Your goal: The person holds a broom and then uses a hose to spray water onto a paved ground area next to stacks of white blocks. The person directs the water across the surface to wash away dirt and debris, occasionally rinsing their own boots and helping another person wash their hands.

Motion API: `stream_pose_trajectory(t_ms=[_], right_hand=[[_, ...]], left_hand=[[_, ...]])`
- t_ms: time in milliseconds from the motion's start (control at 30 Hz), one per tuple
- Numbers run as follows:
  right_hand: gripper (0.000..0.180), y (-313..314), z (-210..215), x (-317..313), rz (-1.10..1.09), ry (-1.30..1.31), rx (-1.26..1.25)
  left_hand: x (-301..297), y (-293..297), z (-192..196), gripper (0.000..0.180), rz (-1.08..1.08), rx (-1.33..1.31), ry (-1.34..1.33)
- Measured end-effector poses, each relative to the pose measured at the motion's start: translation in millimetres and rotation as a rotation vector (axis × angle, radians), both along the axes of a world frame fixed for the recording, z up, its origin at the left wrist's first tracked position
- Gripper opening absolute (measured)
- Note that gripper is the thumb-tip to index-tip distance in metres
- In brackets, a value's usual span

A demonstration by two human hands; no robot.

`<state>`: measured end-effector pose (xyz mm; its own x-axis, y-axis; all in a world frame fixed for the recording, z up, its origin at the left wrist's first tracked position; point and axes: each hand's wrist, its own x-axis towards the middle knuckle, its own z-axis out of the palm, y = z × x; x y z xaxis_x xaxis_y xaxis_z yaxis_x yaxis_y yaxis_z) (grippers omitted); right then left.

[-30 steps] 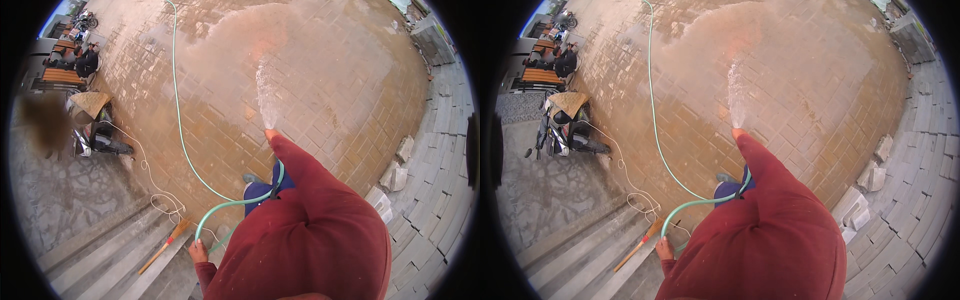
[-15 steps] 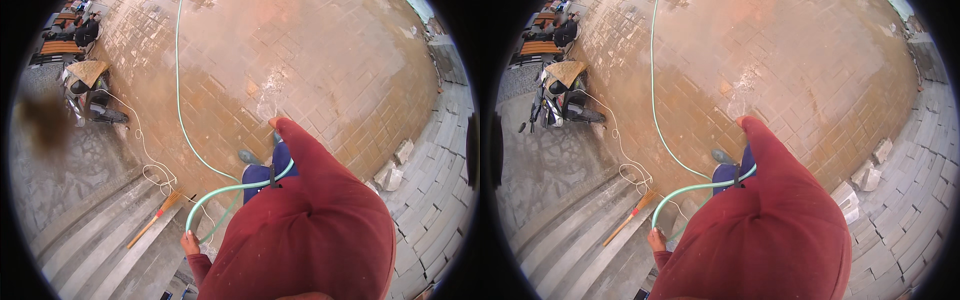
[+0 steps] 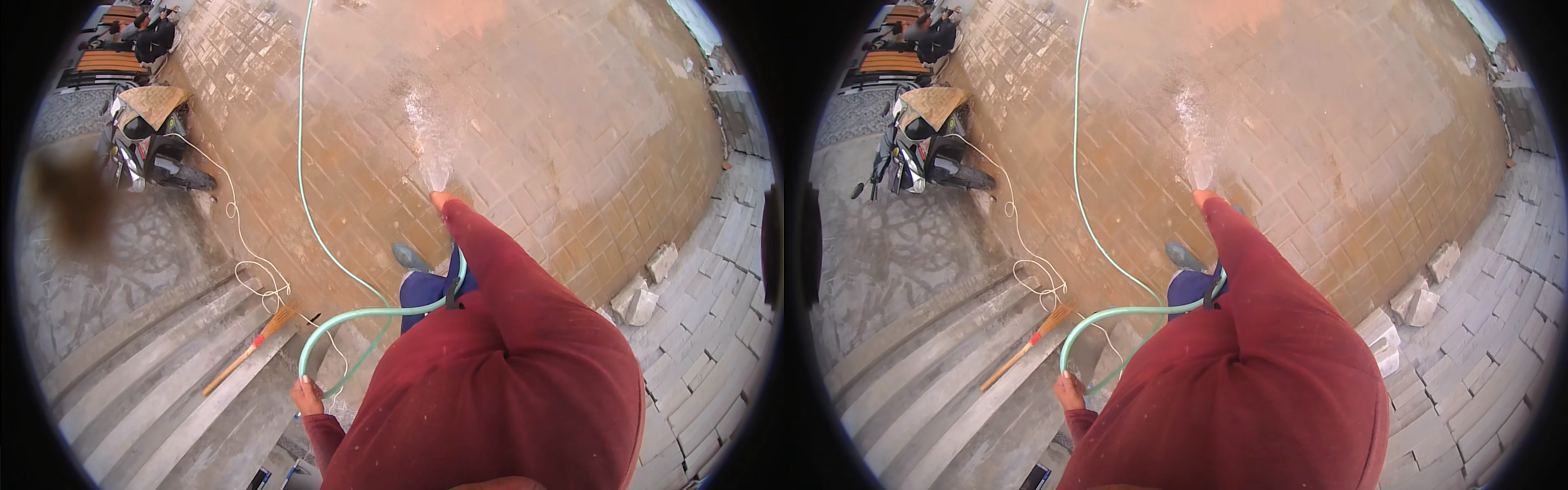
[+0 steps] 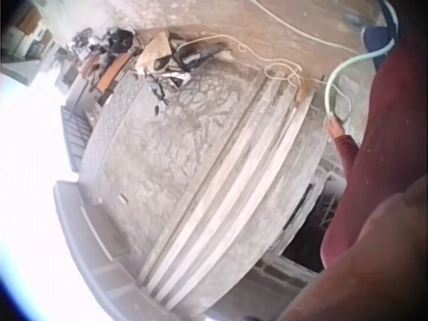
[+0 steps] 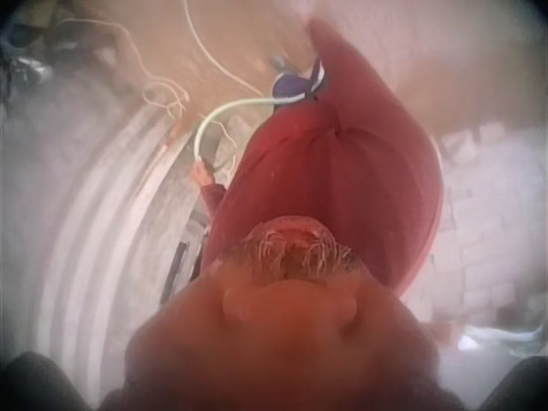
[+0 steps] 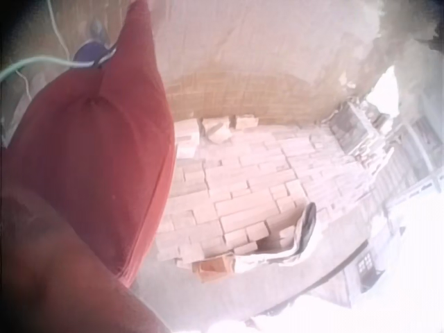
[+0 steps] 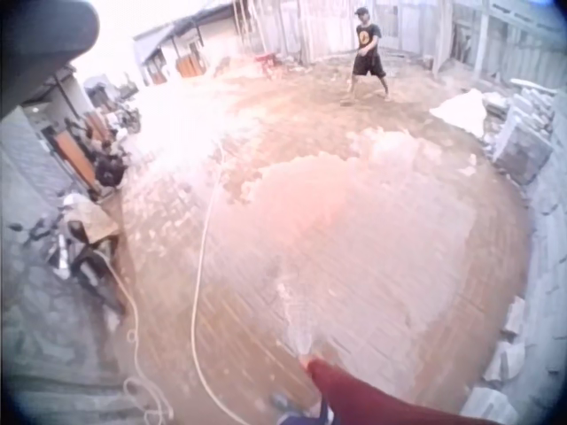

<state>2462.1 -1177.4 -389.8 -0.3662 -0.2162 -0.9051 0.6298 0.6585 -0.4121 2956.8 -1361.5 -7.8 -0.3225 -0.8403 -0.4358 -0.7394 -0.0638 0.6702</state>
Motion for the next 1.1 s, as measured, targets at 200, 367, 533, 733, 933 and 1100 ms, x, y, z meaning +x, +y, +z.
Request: stream_pose_trajectory(t_ms=[200,367,533,733,933,1100], right_hand=[[0.041,-4.9,-8.4,-29.4,-0.096,0.069,-0.027],[0.03,22.6,19.2,-59.8,-0.457,-0.03,-0.058],[0.029,120.6,49.2,-87.8,-1.062,-0.184,-0.034],[0.03,274.1,39.5,-87.7,-1.549,-0.191,-0.011],[0.037,257.9,13.1,-74.6,-1.007,0.001,0.072],[0.042,198.4,-7.2,-86.2,-0.523,0.184,0.1]], left_hand=[[-0.4,-1.2,0.8,0.043,-0.016,0.016,-0.039],[-17.4,4.0,2.2,0.041,-0.137,-0.005,-0.139],[-37.5,0.9,0.6,0.039,-0.144,0.025,-0.11],[-85.9,-1.9,-2.4,0.038,-0.307,0.076,-0.087],[-164.2,-1.5,5.3,0.036,-0.398,0.123,0.055],[-201.1,-16.9,-8.7,0.036,-0.47,0.086,0.119]])
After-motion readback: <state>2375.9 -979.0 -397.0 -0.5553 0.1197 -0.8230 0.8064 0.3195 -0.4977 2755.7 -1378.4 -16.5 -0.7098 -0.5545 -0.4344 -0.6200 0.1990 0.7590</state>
